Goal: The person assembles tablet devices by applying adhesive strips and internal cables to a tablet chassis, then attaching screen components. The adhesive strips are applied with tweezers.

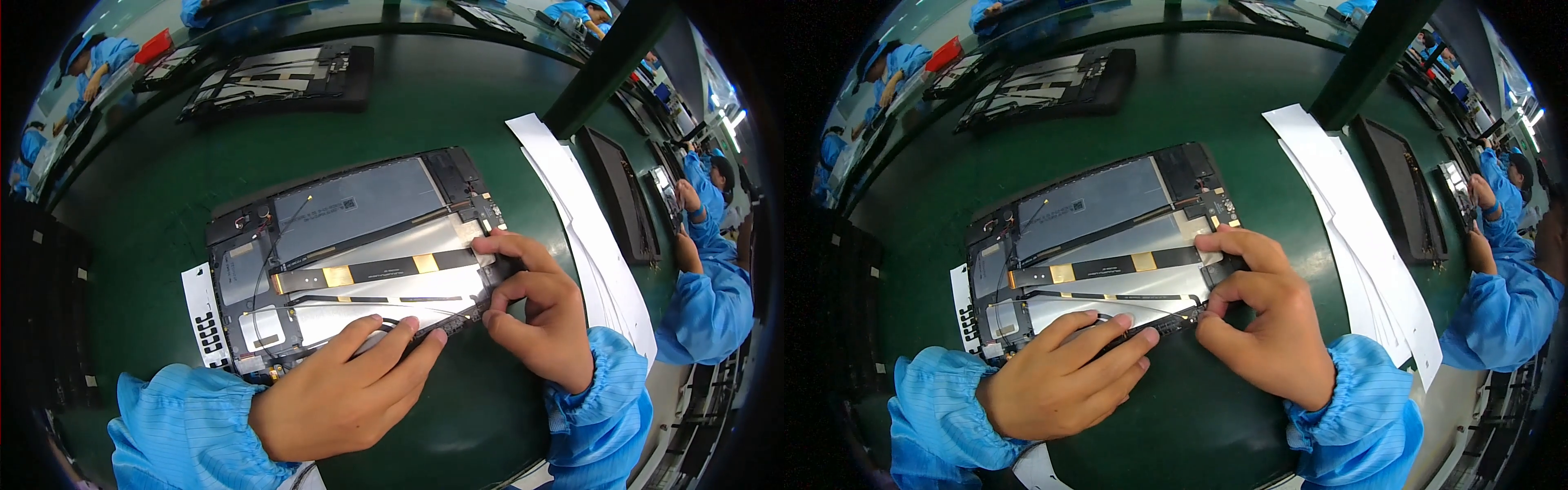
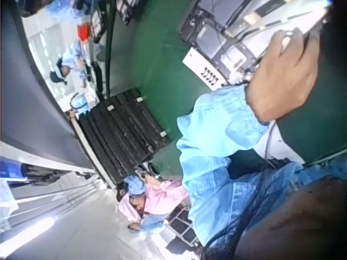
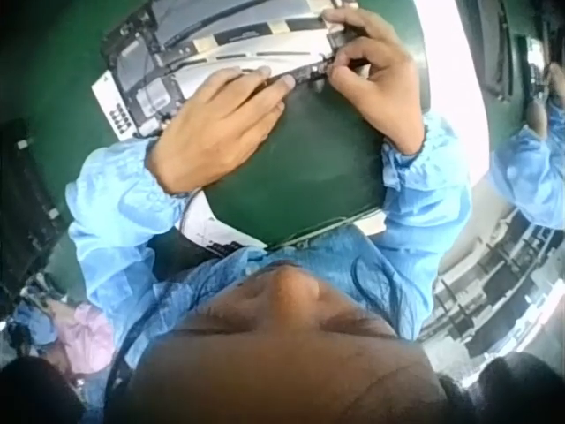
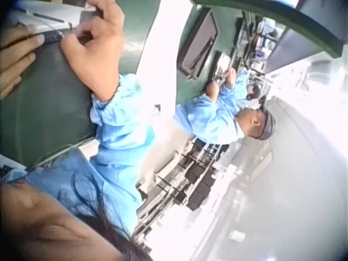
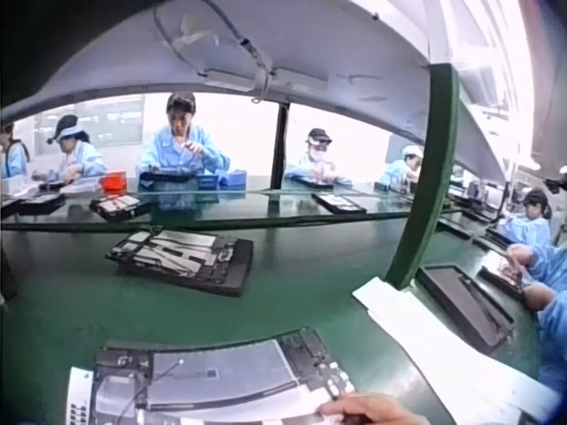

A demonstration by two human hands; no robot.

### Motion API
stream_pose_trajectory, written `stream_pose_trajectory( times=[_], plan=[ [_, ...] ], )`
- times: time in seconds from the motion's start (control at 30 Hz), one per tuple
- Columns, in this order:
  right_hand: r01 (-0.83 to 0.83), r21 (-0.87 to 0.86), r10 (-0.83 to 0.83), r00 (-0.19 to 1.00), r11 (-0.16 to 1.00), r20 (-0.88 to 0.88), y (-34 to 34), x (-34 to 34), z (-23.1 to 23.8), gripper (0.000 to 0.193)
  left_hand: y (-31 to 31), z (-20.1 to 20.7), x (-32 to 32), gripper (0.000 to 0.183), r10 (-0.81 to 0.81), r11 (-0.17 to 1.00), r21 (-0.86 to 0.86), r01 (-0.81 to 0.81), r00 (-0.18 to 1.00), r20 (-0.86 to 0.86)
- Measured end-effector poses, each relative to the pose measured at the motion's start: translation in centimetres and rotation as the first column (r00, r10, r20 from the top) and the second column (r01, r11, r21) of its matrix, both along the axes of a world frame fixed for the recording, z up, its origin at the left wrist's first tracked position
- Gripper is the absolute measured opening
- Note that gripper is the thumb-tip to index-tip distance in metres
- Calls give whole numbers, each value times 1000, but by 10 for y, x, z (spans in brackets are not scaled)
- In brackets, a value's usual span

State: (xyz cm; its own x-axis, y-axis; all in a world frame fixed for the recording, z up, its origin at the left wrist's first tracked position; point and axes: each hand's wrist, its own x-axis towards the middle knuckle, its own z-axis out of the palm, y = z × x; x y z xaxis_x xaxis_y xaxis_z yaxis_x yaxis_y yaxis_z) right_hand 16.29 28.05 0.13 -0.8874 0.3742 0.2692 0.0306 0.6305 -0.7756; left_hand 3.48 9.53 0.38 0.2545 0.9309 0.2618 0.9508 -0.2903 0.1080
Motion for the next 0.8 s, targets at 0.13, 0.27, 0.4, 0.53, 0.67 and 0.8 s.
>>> stream_pose_trajectory(
  times=[0.13, 0.27, 0.4, 0.53, 0.67, 0.8],
  plan=[
    [0, -24, 1, 1000, 1000, 20, -4, 0, 5, 7, 0, 9, 2, 28, 17, 999, -44, -14, 999, 50],
    [-16, -58, 18, 999, 998, 30, -5, -1, 5, 7, 12, 8, 6, 28, 10, 999, 34, -11, 999, 44],
    [-15, 0, 15, 1000, 1000, 23, 3, 4, 5, 8, 23, 0, 3, 26, -39, 999, 6, 40, 995, -94],
    [-58, -43, 59, 998, 997, 33, 6, 6, 12, 12, 22, 1, 7, 24, -7, 1000, 17, 9, 997, -78],
    [-88, 86, 86, 996, 992, 29, 7, 6, 7, 15, 24, -2, 6, 24, -9, 1000, 29, 11, 997, -81],
    [-82, 75, 82, 997, 994, 9, 8, 6, 4, 16, 25, -4, 5, 23, -22, 999, 24, 24, 997, -73]
  ],
)
